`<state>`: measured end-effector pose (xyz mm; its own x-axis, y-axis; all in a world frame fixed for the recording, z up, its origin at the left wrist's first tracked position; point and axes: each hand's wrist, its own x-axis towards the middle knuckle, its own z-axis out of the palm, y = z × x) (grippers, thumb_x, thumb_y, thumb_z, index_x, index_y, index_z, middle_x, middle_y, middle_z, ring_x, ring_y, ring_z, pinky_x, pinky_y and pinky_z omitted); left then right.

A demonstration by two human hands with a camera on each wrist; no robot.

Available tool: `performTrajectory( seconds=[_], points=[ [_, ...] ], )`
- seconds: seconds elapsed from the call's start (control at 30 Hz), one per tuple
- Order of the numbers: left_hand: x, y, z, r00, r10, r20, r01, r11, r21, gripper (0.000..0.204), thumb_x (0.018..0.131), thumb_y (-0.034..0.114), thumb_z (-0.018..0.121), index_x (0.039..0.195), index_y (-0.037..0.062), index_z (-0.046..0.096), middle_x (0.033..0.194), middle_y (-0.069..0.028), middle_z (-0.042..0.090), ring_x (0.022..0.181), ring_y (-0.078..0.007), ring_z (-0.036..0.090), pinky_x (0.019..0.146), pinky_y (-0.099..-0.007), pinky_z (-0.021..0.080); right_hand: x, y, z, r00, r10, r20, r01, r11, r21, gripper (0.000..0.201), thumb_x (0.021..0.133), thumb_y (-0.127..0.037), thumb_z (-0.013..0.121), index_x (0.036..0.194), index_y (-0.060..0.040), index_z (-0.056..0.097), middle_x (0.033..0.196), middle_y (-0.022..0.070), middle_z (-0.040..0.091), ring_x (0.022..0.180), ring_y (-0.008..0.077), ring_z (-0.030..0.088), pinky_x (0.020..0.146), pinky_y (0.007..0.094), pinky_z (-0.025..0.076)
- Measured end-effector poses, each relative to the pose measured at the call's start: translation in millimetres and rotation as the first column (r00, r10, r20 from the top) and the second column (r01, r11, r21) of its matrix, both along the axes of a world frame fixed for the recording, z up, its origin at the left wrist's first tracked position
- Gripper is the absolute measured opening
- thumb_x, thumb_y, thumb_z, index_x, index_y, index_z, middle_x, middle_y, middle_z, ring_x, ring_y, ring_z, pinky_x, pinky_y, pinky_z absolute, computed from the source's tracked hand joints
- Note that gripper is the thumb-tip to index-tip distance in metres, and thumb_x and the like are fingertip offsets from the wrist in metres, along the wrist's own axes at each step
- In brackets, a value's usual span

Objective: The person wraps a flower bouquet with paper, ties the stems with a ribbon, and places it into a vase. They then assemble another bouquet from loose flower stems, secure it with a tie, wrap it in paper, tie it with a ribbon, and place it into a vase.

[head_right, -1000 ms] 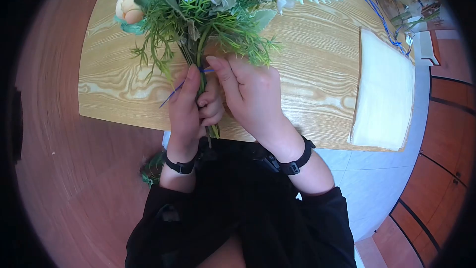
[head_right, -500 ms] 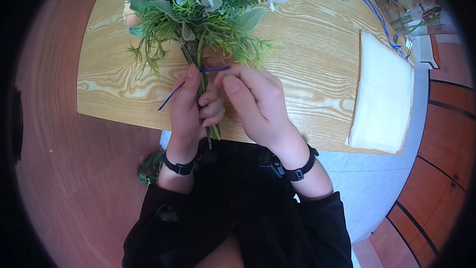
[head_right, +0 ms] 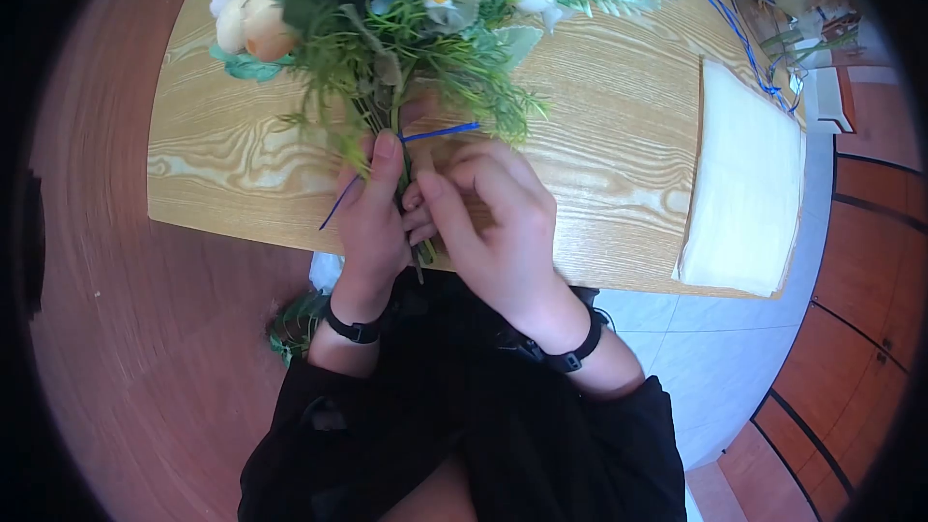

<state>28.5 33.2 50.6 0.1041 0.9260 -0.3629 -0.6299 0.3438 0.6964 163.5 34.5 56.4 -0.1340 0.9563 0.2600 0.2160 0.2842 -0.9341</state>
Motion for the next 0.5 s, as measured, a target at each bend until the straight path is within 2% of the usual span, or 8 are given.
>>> performTrajectory(
  seconds=[0.03, 0.07, 0.13, 0.17, 0.3, 0.4, 0.47, 0.5],
  points=[
    [0.7, -0.9, -3.2, 0.992, 0.038, -0.121, -0.036, 0.999, 0.019, 0.031, 0.106, 0.031, 0.044, 0.123, 0.0064, 0.052, 0.064, 0.0024, 0.041, 0.044, -0.0046, 0.031, 0.039, -0.0217, 0.026, -0.6, -1.6, -0.1, 0.996, -0.031, 0.087, 0.019, 0.99, 0.142, 0.015, 0.088, -0.002, 0.067, 0.101, 0.0049, 0.065, 0.098, 0.0154, 0.066, 0.078, 0.0243, 0.066, 0.068, 0.0323, 0.052],
    [2.4, -1.7, -6.2, 0.968, 0.076, -0.238, -0.068, 0.997, 0.04, 0.024, 0.106, 0.028, 0.046, 0.116, 0.0072, 0.053, 0.065, 0.0027, 0.042, 0.044, -0.0048, 0.033, 0.039, -0.0217, 0.026, -1.7, -1.6, 0.7, 0.996, -0.029, 0.088, 0.016, 0.99, 0.141, 0.015, 0.088, -0.002, 0.067, 0.101, 0.0049, 0.065, 0.098, 0.0154, 0.066, 0.078, 0.0243, 0.066, 0.068, 0.0323, 0.052],
    [7.6, -1.1, -10.8, 0.951, 0.139, -0.275, -0.108, 0.986, 0.125, 0.02, 0.105, 0.026, 0.047, 0.109, 0.0074, 0.053, 0.066, 0.003, 0.044, 0.047, -0.0048, 0.036, 0.041, -0.0219, 0.028, -4.2, -1.8, 2.9, 0.989, -0.054, 0.138, 0.022, 0.974, 0.226, 0.019, 0.087, -0.002, 0.067, 0.105, 0.0051, 0.065, 0.104, 0.0195, 0.064, 0.091, 0.0323, 0.063, 0.078, 0.0363, 0.05],
    [9.7, -0.3, -11.6, 0.93, 0.204, -0.307, -0.142, 0.967, 0.212, 0.017, 0.105, 0.024, 0.049, 0.103, 0.0077, 0.052, 0.067, 0.0033, 0.046, 0.05, -0.0048, 0.039, 0.043, -0.022, 0.031, -4.3, -2.8, 1.5, 0.991, -0.037, 0.126, 0.01, 0.978, 0.209, 0.026, 0.087, -0.002, 0.066, 0.111, 0.0051, 0.065, 0.108, 0.0205, 0.063, 0.096, 0.0349, 0.061, 0.084, 0.0383, 0.049],
    [17.0, 1.0, -8.0, 0.865, 0.268, -0.425, -0.127, 0.935, 0.332, 0.02, 0.104, 0.021, 0.051, 0.09, 0.008, 0.054, 0.072, 0.0033, 0.053, 0.064, -0.0033, 0.047, 0.053, -0.0195, 0.037, -10.3, -3.5, 10.6, 0.994, -0.032, 0.108, 0.013, 0.985, 0.171, 0.03, 0.088, -0.004, 0.067, 0.115, 0.0059, 0.064, 0.108, 0.0212, 0.063, 0.094, 0.0358, 0.061, 0.083, 0.038, 0.049],
    [19.6, 0.4, -1.4, 0.81, 0.318, -0.492, -0.15, 0.925, 0.35, 0.022, 0.104, 0.021, 0.052, 0.086, 0.0078, 0.051, 0.071, 0.0032, 0.052, 0.065, -0.0041, 0.045, 0.055, -0.0208, 0.037, -6.2, -4.3, 16.2, 0.996, 0.019, 0.087, -0.024, 0.998, 0.06, 0.031, 0.091, -0.005, 0.066, 0.119, 0.0068, 0.062, 0.112, 0.0178, 0.064, 0.099, 0.0287, 0.062, 0.085, 0.0348, 0.049],
    [14.0, -3.8, -3.5, 0.662, 0.277, -0.697, 0.016, 0.924, 0.383, 0.022, 0.104, 0.02, 0.052, 0.087, 0.0058, 0.051, 0.069, 0.0019, 0.05, 0.064, -0.0054, 0.043, 0.055, -0.023, 0.037, -6.4, -6.3, 21.3, 0.931, -0.031, -0.363, -0.111, 0.925, -0.363, 0.029, 0.093, -0.004, 0.065, 0.12, 0.007, 0.062, 0.116, 0.0126, 0.063, 0.107, 0.0193, 0.06, 0.089, 0.0301, 0.049],
    [13.1, -3.2, -4.2, 0.662, 0.281, -0.694, 0.013, 0.922, 0.386, 0.022, 0.104, 0.02, 0.052, 0.087, 0.0058, 0.051, 0.069, 0.0019, 0.05, 0.064, -0.0054, 0.043, 0.055, -0.023, 0.037, -1.4, -4.2, 17.5, 0.932, 0.016, -0.361, -0.145, 0.932, -0.332, 0.029, 0.094, -0.003, 0.063, 0.121, 0.0067, 0.062, 0.121, 0.0096, 0.061, 0.112, 0.0139, 0.057, 0.092, 0.027, 0.048]
  ],
)
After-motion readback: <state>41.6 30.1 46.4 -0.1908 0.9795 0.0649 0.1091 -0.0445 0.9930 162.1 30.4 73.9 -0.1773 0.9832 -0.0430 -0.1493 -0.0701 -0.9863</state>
